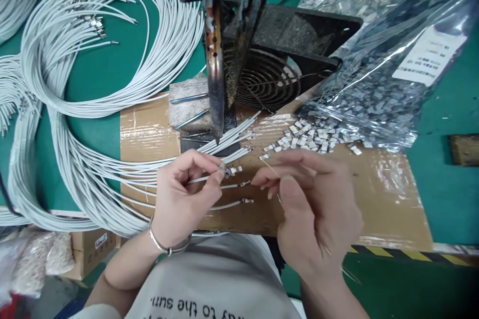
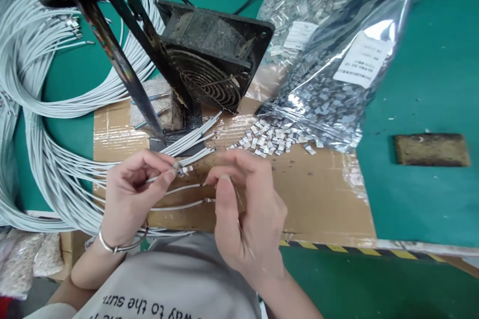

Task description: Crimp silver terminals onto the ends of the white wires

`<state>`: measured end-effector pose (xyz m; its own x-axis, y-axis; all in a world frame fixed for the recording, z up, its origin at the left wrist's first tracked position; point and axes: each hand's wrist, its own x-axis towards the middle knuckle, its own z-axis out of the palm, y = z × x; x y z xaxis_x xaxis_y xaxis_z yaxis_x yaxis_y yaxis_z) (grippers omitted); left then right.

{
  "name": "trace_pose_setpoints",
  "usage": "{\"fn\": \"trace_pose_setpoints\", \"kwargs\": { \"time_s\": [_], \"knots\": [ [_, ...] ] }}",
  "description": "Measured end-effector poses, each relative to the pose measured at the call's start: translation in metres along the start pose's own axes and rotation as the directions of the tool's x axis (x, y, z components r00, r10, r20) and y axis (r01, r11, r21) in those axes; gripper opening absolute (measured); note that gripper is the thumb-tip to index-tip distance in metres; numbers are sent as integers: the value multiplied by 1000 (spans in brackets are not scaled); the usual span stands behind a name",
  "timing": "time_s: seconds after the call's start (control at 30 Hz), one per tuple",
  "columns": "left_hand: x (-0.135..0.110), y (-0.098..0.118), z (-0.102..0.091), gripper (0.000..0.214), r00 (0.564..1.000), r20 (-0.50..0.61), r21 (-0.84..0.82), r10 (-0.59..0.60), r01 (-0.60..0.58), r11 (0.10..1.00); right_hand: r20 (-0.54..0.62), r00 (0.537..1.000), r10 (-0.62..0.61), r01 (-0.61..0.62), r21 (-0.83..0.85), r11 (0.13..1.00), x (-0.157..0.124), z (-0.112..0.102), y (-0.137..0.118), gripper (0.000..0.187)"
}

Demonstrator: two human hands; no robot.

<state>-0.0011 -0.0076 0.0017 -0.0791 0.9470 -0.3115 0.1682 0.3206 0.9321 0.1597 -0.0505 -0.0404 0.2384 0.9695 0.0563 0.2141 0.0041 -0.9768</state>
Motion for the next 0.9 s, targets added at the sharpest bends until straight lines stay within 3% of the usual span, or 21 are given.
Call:
{"fn": "trace_pose_setpoints", "kwargs": {
  "time_s": [0.07,0.2,0.47,0.9],
  "knots": [
    [3,0,-1,13,1000,-13,-2,-3,3,1000,-10,999,-53,53,-11,999,3,1,-1,12],
    [7,2,-1,13,999,-44,-15,-4,3,1000,60,988,-142,142,6,990,13,3,-7,19],
    [12,6,-4,11,996,-91,-59,20,-25,998,83,993,-82,67,162,984,17,15,-17,24],
    [18,8,-3,12,989,-131,-43,68,-74,996,43,998,-53,42,213,976,26,24,-18,26]
  ]
}}
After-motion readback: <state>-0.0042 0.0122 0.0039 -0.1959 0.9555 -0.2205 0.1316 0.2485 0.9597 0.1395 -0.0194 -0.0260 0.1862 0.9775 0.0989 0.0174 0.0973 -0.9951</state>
